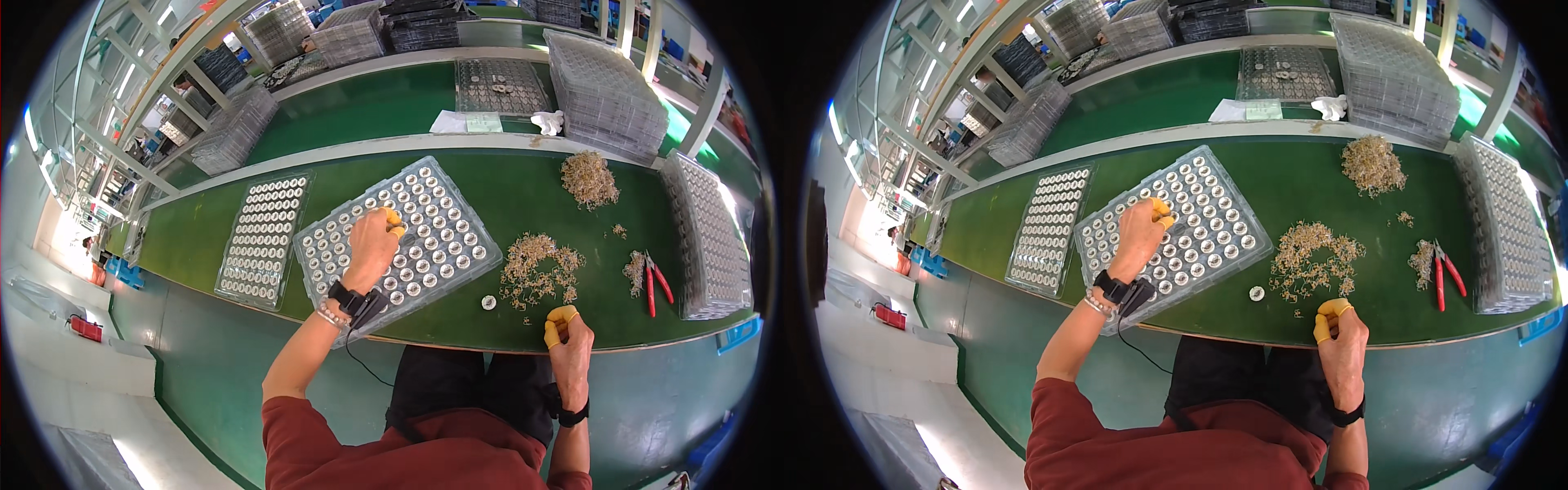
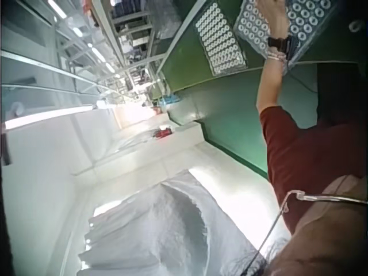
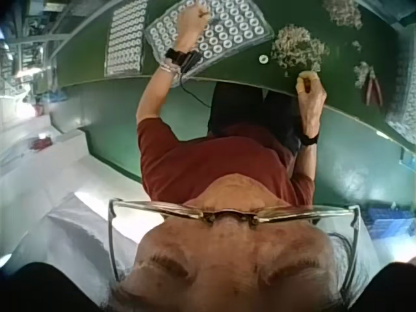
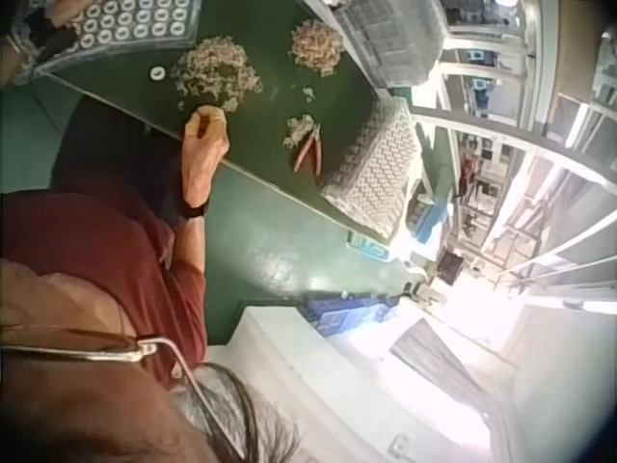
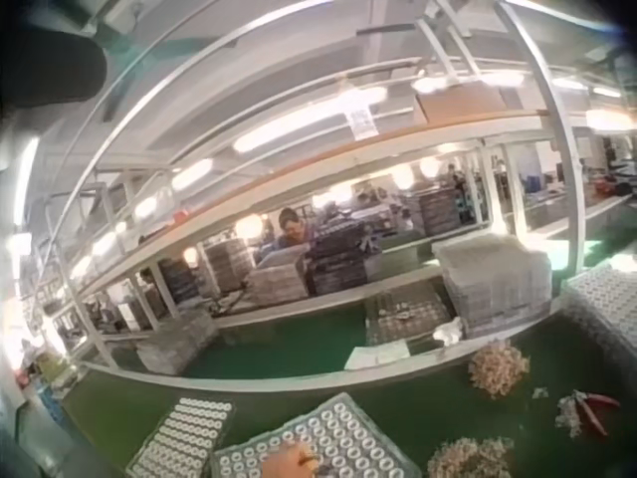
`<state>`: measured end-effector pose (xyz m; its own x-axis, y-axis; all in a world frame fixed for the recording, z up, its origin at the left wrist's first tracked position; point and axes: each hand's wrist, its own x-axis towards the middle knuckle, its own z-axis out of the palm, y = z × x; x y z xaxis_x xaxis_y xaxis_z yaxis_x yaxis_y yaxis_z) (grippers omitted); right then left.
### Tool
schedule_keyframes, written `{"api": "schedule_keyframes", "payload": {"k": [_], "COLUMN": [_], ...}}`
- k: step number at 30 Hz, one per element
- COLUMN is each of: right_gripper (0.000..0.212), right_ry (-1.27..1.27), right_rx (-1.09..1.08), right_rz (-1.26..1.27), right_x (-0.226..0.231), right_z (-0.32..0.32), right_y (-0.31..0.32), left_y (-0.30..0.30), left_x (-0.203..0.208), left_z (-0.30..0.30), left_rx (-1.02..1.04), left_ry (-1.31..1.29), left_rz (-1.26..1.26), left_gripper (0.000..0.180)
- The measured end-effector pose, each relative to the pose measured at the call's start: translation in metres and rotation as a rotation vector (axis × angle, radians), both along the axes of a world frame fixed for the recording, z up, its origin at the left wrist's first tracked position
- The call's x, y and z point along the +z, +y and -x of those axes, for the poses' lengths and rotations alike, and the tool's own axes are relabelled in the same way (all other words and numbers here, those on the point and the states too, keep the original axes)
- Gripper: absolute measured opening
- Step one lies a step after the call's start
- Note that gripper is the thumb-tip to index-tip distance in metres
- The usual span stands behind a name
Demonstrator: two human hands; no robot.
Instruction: Manually assembling small circular electronic components by inserting parts and placing them in a tray.
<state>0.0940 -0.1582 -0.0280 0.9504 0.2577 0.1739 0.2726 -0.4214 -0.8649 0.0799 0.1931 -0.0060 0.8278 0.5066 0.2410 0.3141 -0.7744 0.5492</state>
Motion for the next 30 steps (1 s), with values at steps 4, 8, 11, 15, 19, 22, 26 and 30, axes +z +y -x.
{"api": "schedule_keyframes", "payload": {"k": [4,8,11,15,19,22,26,30], "right_gripper": [0.012,0.011,0.012,0.014,0.012,0.009,0.007,0.009], "right_ry": [0.014,0.019,-0.025,-0.003,0.111,0.234,0.377,0.480], "right_rx": [-0.019,-0.012,-0.017,-0.057,-0.027,0.051,0.189,0.362], "right_rz": [0.018,0.019,0.001,-0.027,-0.229,-0.406,-0.591,-0.745], "right_x": [0.002,0.002,-0.001,-0.005,-0.010,0.002,0.023,0.031], "right_z": [-0.002,-0.001,0.004,0.013,0.017,0.021,0.030,0.039], "right_y": [-0.001,0.003,0.003,-0.008,-0.015,-0.006,0.026,0.044], "left_y": [-0.014,-0.021,-0.022,-0.028,-0.054,-0.074,-0.114,-0.147], "left_x": [-0.002,-0.002,-0.003,0.000,0.040,0.038,0.025,0.018], "left_z": [0.013,0.021,0.025,0.027,0.047,0.066,0.089,0.105], "left_rx": [-0.124,-0.146,-0.165,-0.153,-0.106,-0.172,-0.242,-0.301], "left_ry": [0.053,0.054,0.001,-0.027,-0.027,-0.077,-0.140,-0.285], "left_rz": [-0.075,-0.208,-0.188,-0.148,0.179,0.380,1.030,1.326], "left_gripper": [0.017,0.014,0.011,0.011,0.016,0.022,0.018,0.018]}}
